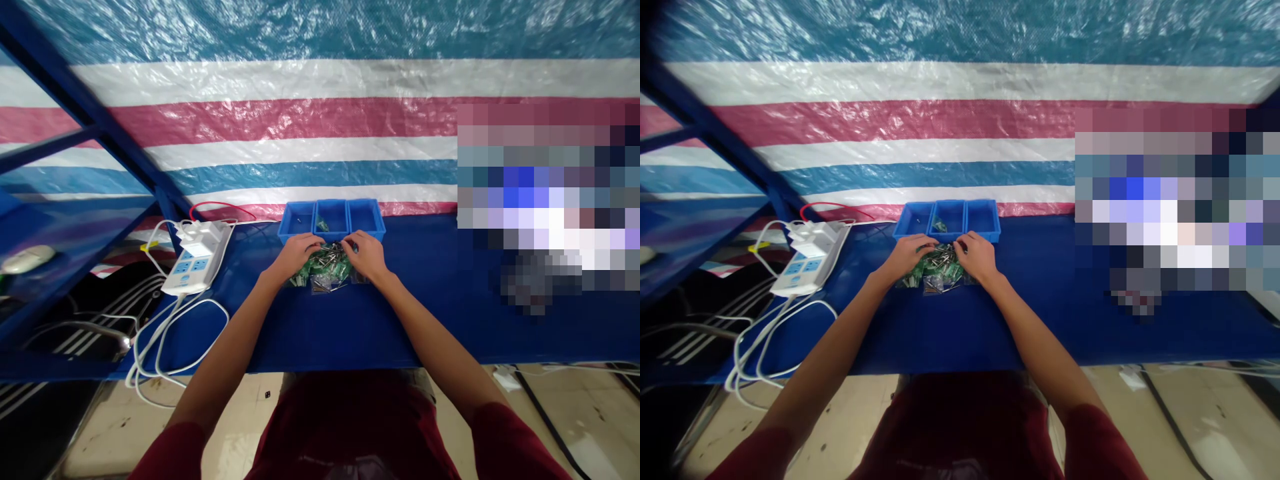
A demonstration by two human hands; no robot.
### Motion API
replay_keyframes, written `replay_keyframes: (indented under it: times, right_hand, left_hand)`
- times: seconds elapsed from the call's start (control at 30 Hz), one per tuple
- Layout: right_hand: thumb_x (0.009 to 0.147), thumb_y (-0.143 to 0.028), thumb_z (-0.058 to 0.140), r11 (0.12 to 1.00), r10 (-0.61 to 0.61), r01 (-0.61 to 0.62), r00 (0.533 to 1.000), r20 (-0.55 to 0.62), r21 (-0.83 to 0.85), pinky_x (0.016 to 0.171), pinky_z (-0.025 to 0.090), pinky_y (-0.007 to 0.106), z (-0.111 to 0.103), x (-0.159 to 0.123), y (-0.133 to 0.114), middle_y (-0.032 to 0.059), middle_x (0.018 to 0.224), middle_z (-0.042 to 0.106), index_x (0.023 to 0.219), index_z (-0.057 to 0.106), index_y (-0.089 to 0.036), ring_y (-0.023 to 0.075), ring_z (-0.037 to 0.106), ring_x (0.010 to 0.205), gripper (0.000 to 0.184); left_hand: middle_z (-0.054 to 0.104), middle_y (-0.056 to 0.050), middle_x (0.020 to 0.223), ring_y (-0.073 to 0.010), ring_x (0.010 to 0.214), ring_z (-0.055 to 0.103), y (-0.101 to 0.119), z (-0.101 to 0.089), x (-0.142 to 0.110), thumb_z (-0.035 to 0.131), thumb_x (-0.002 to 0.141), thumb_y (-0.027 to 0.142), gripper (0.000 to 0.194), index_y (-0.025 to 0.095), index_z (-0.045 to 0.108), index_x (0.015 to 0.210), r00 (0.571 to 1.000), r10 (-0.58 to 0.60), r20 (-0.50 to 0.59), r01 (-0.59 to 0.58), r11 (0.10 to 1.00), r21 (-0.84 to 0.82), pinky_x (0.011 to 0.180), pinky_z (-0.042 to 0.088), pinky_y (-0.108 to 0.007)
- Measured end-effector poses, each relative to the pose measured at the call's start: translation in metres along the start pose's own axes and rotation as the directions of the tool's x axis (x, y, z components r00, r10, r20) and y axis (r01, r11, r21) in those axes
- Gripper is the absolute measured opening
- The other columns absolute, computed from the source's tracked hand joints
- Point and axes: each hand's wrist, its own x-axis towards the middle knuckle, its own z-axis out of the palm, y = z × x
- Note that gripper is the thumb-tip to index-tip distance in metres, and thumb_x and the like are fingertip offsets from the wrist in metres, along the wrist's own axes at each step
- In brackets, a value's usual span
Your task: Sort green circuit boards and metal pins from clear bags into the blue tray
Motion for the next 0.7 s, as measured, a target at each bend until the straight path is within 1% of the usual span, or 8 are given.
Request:
replay_keyframes:
  times: [0.07, 0.13, 0.2, 0.27, 0.33, 0.4, 0.5, 0.7]
  right_hand:
    - [0.092, -0.029, 0.053, 1.0, -0.003, 0.003, 1.0, 0.0, 0.011, 0.064, 0.041, 0.029, 0.0, 0.0, 0.0, 0.0041, 0.081, 0.067, 0.083, 0.07, -0.02, 0.0171, 0.058, 0.069, 0.021]
    - [0.094, -0.031, 0.052, 0.999, -0.02, 0.02, 1.0, -0.001, 0.04, 0.066, 0.042, 0.028, -0.001, 0.0, -0.001, 0.0041, 0.081, 0.067, 0.088, 0.07, -0.02, 0.0169, 0.059, 0.07, 0.022]
    - [0.095, -0.035, 0.051, 0.994, -0.063, 0.062, 0.998, 0.01, 0.091, 0.069, 0.044, 0.028, -0.001, -0.001, -0.003, 0.0044, 0.084, 0.067, 0.099, 0.07, -0.02, 0.017, 0.059, 0.071, 0.025]
    - [0.096, -0.04, 0.05, 0.984, -0.111, 0.107, 0.994, 0.023, 0.142, 0.071, 0.045, 0.028, -0.001, -0.001, -0.004, 0.005, 0.087, 0.067, 0.107, 0.068, -0.021, 0.0174, 0.06, 0.074, 0.029]
    - [0.098, -0.041, 0.047, 0.975, -0.141, 0.136, 0.99, 0.017, 0.173, 0.072, 0.046, 0.028, 0.0, -0.002, -0.005, 0.0058, 0.089, 0.067, 0.105, 0.069, -0.021, 0.0179, 0.061, 0.078, 0.031]
    - [0.099, -0.041, 0.044, 0.971, -0.144, 0.142, 0.99, -0.007, 0.19, 0.073, 0.047, 0.029, 0.0, -0.003, -0.006, 0.0064, 0.088, 0.067, 0.1, 0.07, -0.021, 0.0182, 0.061, 0.079, 0.033]
    - [0.099, -0.041, 0.045, 0.969, -0.127, 0.128, 0.992, -0.02, 0.209, 0.072, 0.047, 0.03, 0.0, -0.003, -0.007, 0.0059, 0.086, 0.067, 0.1, 0.069, -0.022, 0.0177, 0.059, 0.073, 0.032]
    - [0.1, -0.041, 0.042, 0.964, -0.126, 0.137, 0.99, -0.06, 0.229, 0.073, 0.046, 0.029, -0.002, -0.004, -0.009, 0.0059, 0.085, 0.066, 0.089, 0.066, -0.021, 0.0175, 0.06, 0.076, 0.034]
  left_hand:
    - [0.073, -0.007, 0.094, -0.0207, 0.09, 0.067, 0.001, -0.002, 0.0, 0.047, 0.097, 0.035, 0.028, 0.02, 0.071, 0.096, 0.999, 0.002, -0.046, -0.002, 1.0, 0.009, 0.085, 0.051, -0.033]
    - [0.073, -0.007, 0.092, -0.0201, 0.091, 0.067, 0.005, -0.004, 0.0, 0.046, 0.097, 0.038, 0.031, 0.02, 0.071, 0.093, 0.99, -0.006, -0.138, 0.009, 1.0, 0.019, 0.087, 0.05, -0.032]
    - [0.073, -0.006, 0.091, -0.0194, 0.09, 0.067, 0.013, -0.005, 0.001, 0.046, 0.098, 0.039, 0.032, 0.02, 0.071, 0.09, 0.963, -0.038, -0.268, 0.043, 0.999, 0.014, 0.088, 0.05, -0.031]
    - [0.073, -0.006, 0.09, -0.0185, 0.088, 0.067, 0.023, -0.004, 0.002, 0.047, 0.097, 0.04, 0.032, 0.02, 0.071, 0.088, 0.923, -0.075, -0.378, 0.076, 0.997, -0.011, 0.087, 0.05, -0.03]
    - [0.073, -0.005, 0.088, -0.0179, 0.084, 0.067, 0.033, 0.0, 0.002, 0.049, 0.097, 0.042, 0.032, 0.02, 0.07, 0.086, 0.891, -0.103, -0.441, 0.094, 0.995, -0.043, 0.085, 0.051, -0.03]
    - [0.073, -0.005, 0.086, -0.0177, 0.083, 0.067, 0.04, 0.004, 0.002, 0.05, 0.096, 0.042, 0.032, 0.019, 0.07, 0.085, 0.873, -0.124, -0.472, 0.103, 0.992, -0.07, 0.083, 0.051, -0.03]
    - [0.073, -0.005, 0.086, -0.0176, 0.082, 0.067, 0.044, 0.009, 0.002, 0.051, 0.096, 0.042, 0.032, 0.019, 0.07, 0.085, 0.859, -0.134, -0.495, 0.094, 0.99, -0.106, 0.082, 0.052, -0.03]
    - [0.074, -0.006, 0.088, -0.0178, 0.082, 0.067, 0.048, 0.014, 0.0, 0.056, 0.094, 0.044, 0.03, 0.019, 0.071, 0.09, 0.869, -0.156, -0.469, 0.076, 0.98, -0.185, 0.082, 0.052, -0.031]
